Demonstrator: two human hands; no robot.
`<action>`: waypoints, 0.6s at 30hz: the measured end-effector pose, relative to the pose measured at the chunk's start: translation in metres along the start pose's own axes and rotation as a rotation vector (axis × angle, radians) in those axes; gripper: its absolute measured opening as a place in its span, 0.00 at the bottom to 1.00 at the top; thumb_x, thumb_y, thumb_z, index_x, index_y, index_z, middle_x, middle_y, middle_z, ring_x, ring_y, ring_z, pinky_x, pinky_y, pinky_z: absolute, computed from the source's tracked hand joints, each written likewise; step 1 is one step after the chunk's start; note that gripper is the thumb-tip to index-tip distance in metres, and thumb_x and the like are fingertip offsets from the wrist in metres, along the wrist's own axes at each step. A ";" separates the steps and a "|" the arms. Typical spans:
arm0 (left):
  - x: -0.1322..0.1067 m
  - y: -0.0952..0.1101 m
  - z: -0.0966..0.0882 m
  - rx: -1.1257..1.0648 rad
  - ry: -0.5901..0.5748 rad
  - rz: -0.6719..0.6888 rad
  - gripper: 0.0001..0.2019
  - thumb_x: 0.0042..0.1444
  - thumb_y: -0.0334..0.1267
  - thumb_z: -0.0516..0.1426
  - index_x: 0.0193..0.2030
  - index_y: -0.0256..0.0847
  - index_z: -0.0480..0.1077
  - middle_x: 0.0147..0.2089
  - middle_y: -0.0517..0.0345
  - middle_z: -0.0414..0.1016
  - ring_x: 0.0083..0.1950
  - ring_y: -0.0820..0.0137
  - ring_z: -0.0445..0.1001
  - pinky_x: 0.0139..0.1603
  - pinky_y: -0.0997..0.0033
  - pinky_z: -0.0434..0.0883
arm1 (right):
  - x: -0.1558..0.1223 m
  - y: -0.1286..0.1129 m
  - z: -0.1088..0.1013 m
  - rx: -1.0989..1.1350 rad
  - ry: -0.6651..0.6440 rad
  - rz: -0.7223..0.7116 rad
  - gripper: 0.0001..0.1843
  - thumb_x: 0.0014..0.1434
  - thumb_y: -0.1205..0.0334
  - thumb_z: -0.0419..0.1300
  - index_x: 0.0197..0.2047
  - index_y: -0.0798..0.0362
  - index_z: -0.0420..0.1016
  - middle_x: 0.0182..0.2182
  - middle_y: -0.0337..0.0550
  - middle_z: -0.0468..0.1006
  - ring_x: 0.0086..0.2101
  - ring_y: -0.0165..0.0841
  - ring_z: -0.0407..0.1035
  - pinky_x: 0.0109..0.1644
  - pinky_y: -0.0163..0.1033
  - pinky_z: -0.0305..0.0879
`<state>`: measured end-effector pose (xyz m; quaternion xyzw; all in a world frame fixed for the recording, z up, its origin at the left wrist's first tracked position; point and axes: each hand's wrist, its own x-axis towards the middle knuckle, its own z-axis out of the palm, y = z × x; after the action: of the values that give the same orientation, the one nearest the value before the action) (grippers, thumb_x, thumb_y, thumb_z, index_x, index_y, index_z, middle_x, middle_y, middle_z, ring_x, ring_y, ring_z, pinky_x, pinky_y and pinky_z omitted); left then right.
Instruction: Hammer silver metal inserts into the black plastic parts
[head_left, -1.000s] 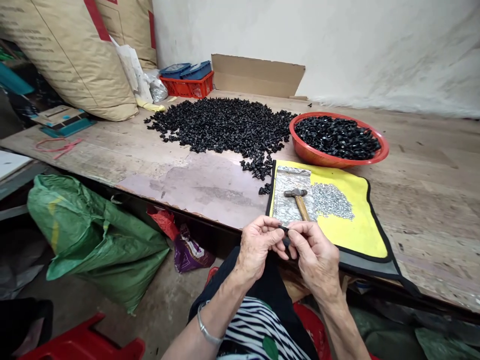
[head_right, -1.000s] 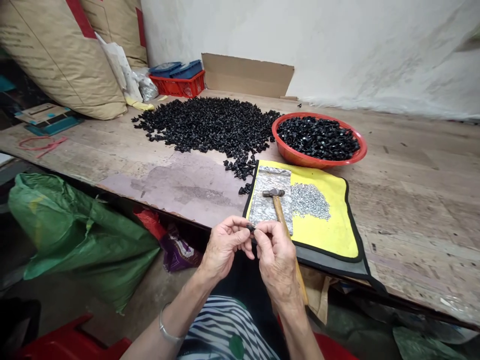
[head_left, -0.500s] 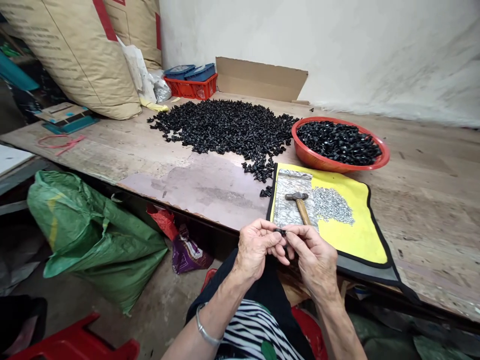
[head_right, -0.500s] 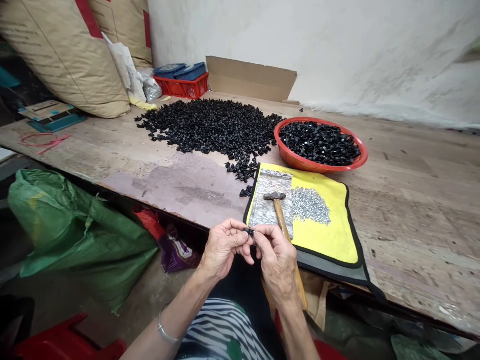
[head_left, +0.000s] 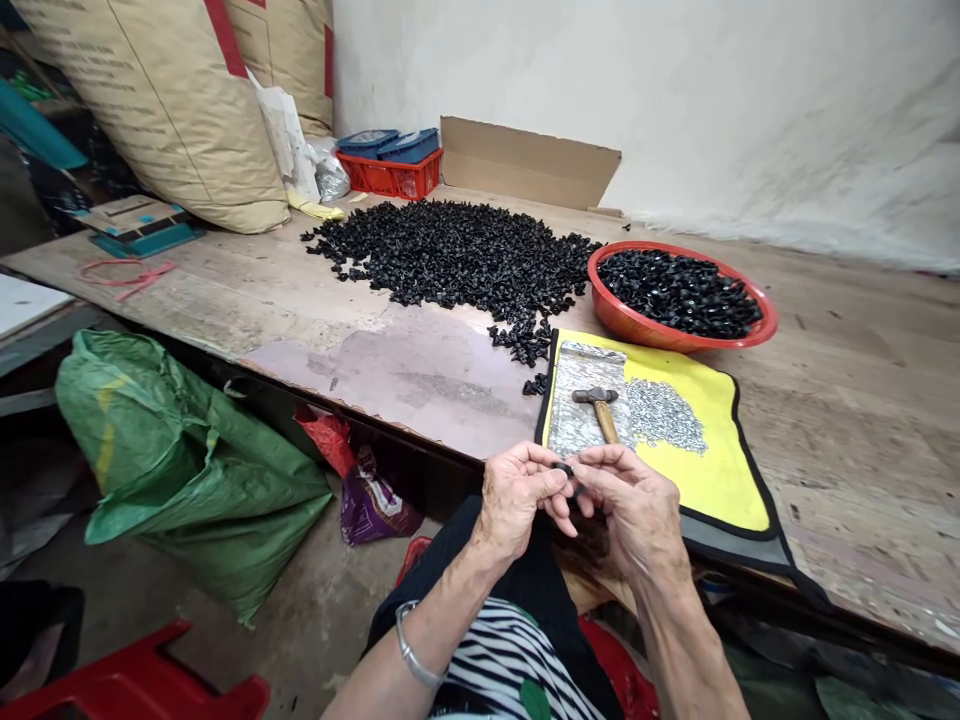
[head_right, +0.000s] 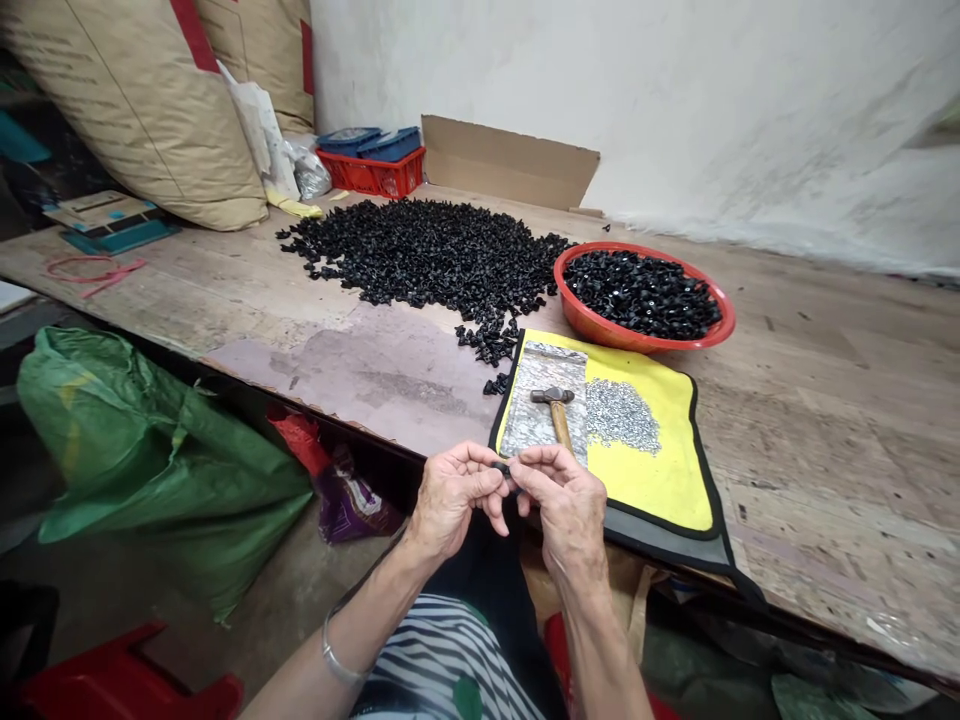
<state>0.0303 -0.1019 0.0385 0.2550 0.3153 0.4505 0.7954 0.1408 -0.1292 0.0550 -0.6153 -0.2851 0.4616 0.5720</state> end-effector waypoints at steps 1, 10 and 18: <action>0.000 0.000 0.000 0.004 0.004 0.001 0.12 0.38 0.34 0.64 0.29 0.31 0.67 0.20 0.57 0.72 0.15 0.75 0.67 0.12 0.72 0.70 | 0.000 0.000 0.000 0.003 -0.016 0.013 0.11 0.40 0.61 0.67 0.27 0.56 0.71 0.17 0.39 0.74 0.14 0.25 0.61 0.17 0.31 0.55; -0.005 0.000 0.000 0.180 0.072 0.024 0.08 0.40 0.34 0.62 0.27 0.31 0.70 0.15 0.61 0.69 0.13 0.78 0.64 0.12 0.78 0.67 | -0.005 0.006 0.001 0.105 -0.010 0.057 0.09 0.38 0.63 0.68 0.22 0.57 0.73 0.14 0.39 0.72 0.14 0.28 0.64 0.17 0.33 0.61; -0.005 0.000 0.001 0.093 0.046 -0.016 0.09 0.38 0.32 0.62 0.27 0.31 0.70 0.15 0.60 0.69 0.13 0.76 0.64 0.12 0.76 0.67 | -0.007 0.006 -0.003 0.111 -0.017 0.018 0.07 0.38 0.65 0.68 0.23 0.57 0.75 0.15 0.39 0.73 0.16 0.28 0.66 0.19 0.33 0.64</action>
<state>0.0288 -0.1066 0.0408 0.2786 0.3559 0.4346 0.7790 0.1393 -0.1380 0.0510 -0.5811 -0.2582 0.4873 0.5985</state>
